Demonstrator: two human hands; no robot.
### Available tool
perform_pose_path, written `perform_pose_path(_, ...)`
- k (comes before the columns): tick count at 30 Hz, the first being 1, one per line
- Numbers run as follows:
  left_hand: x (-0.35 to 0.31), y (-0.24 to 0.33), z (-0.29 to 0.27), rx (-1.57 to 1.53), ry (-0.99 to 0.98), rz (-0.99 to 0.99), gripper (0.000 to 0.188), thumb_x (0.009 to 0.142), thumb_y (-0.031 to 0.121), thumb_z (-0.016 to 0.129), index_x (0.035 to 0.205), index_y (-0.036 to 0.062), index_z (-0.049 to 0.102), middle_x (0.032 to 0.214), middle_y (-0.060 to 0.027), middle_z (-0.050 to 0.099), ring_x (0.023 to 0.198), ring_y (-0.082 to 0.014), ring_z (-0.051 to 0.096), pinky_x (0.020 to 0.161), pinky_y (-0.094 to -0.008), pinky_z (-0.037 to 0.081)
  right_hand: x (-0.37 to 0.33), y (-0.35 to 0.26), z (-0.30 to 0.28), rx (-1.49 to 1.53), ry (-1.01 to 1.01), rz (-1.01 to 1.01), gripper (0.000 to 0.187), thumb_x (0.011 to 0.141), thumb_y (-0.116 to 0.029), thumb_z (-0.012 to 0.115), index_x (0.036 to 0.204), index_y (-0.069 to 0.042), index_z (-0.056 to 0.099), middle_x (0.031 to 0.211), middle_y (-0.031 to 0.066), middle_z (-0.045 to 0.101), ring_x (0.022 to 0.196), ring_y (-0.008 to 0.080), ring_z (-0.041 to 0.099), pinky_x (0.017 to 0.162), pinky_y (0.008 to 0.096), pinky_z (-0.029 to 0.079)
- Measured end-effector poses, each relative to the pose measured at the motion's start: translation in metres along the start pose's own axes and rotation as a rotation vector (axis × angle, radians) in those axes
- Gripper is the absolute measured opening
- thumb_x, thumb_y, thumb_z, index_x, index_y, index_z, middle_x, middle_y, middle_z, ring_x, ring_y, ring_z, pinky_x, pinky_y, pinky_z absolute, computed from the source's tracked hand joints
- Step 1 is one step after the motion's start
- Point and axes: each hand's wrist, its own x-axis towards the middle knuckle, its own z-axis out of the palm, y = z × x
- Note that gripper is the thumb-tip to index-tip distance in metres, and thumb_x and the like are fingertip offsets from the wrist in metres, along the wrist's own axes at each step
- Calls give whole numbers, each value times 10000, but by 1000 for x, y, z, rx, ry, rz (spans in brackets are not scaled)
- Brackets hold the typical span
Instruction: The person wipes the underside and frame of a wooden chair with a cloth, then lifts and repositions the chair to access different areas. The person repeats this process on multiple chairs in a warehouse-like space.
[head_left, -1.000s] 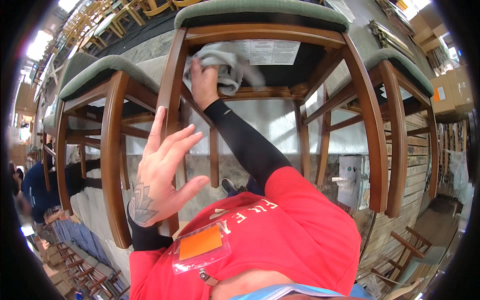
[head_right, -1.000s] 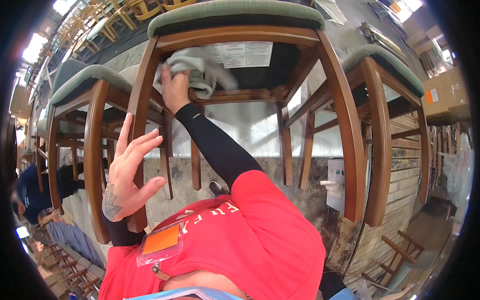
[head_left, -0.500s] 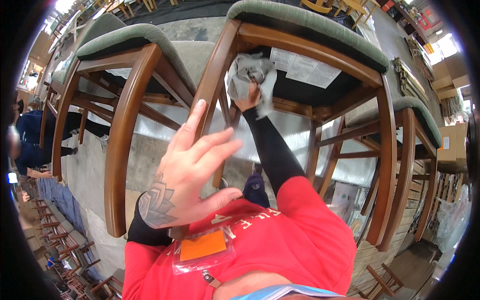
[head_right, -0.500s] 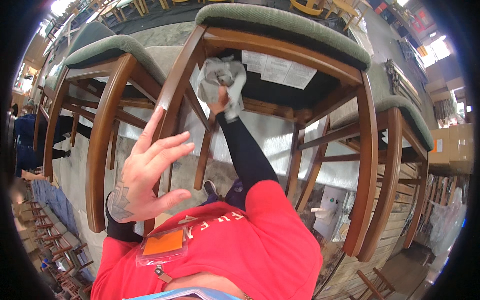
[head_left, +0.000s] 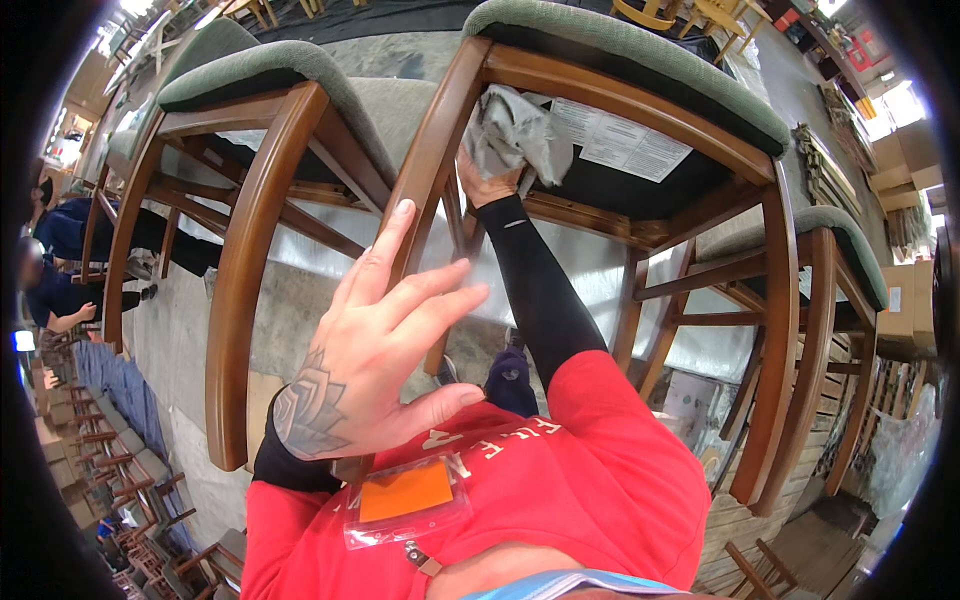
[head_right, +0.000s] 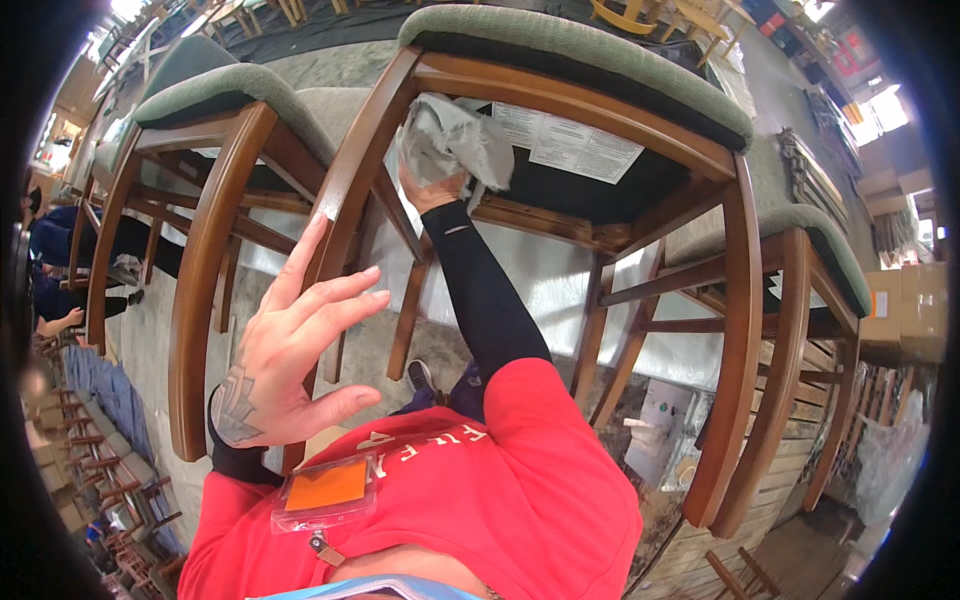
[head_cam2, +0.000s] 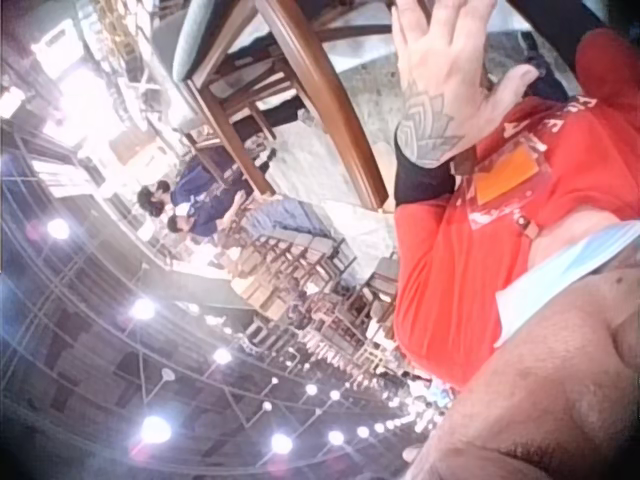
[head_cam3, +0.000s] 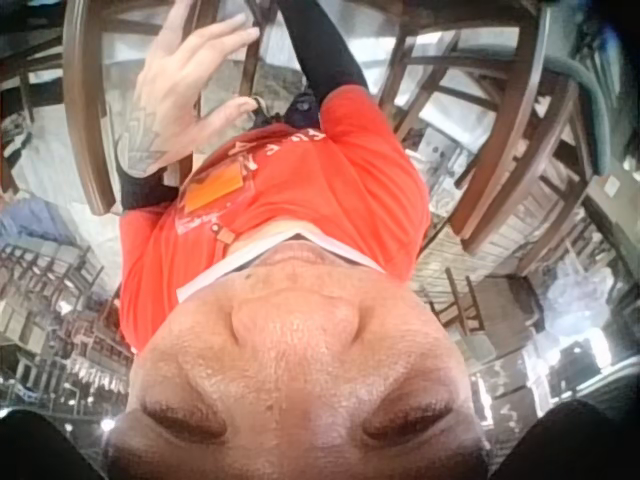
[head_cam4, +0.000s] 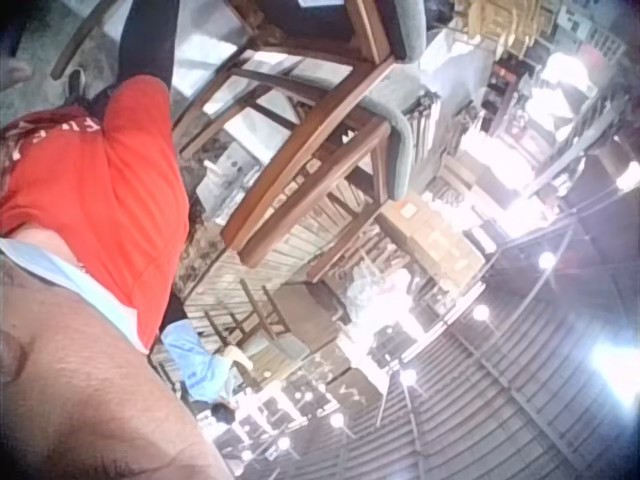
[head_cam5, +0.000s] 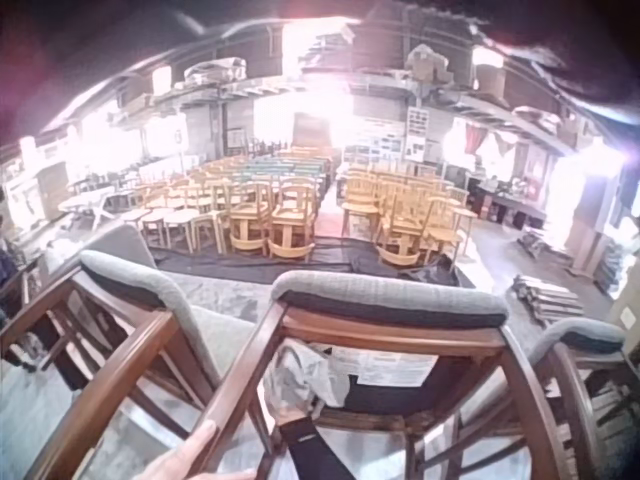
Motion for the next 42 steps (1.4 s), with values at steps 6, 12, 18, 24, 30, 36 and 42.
perform_pose_path(6,0,-1,1,-5,-2,-1,642,810,510,766,1259,64,659,1335,-150,625,1475,-471,296,1146,-535,341,8,17,-25,-143,63,-269,459,798,-262,723,1237,-129,703,1244,110,695,1161,312,649,1033,398,485)
perform_pose_path(12,-1,-1,4,-5,-2,-8,652,820,531,751,1255,54,658,1332,-159,625,1475,-474,295,1153,-537,328,-6,11,-22,-56,67,-203,477,789,-225,715,1260,-150,698,1321,104,660,1239,306,604,1107,454,415)
perform_pose_path(18,0,-3,2,-12,4,6,659,838,539,734,1260,39,652,1320,-170,632,1470,-487,297,1149,-540,326,-25,14,0,-268,0,-172,601,875,-279,625,1450,-134,532,1521,131,483,1421,304,421,1208,457,267)
perform_pose_path(24,-1,-6,2,-84,15,18,637,799,439,786,1280,47,639,1336,-163,623,1470,-483,300,1156,-542,320,-9,-22,-14,265,249,81,383,1025,-232,521,1363,-57,560,1399,134,552,1298,315,497,1131,441,345)
perform_pose_path(30,-3,-2,-3,-98,22,-8,636,762,366,807,1292,61,631,1360,-146,605,1480,-467,289,1155,-553,322,31,-91,-38,1471,569,526,399,1067,-388,474,1136,-26,625,1107,73,656,978,193,646,902,361,510)
perform_pose_path(36,-4,-4,0,-84,26,28,605,805,394,778,1294,77,615,1384,-141,566,1504,-447,235,1157,-581,298,17,-99,-28,877,370,490,339,1059,-342,519,999,-38,656,986,47,658,887,129,599,807,314,481)
perform_pose_path(42,-10,-6,3,-91,53,12,595,835,421,749,1292,68,606,1361,-169,563,1500,-446,227,1138,-613,283,56,-115,-63,1404,371,705,323,1034,-315,556,821,-76,602,825,-30,587,721,71,515,669,303,434)
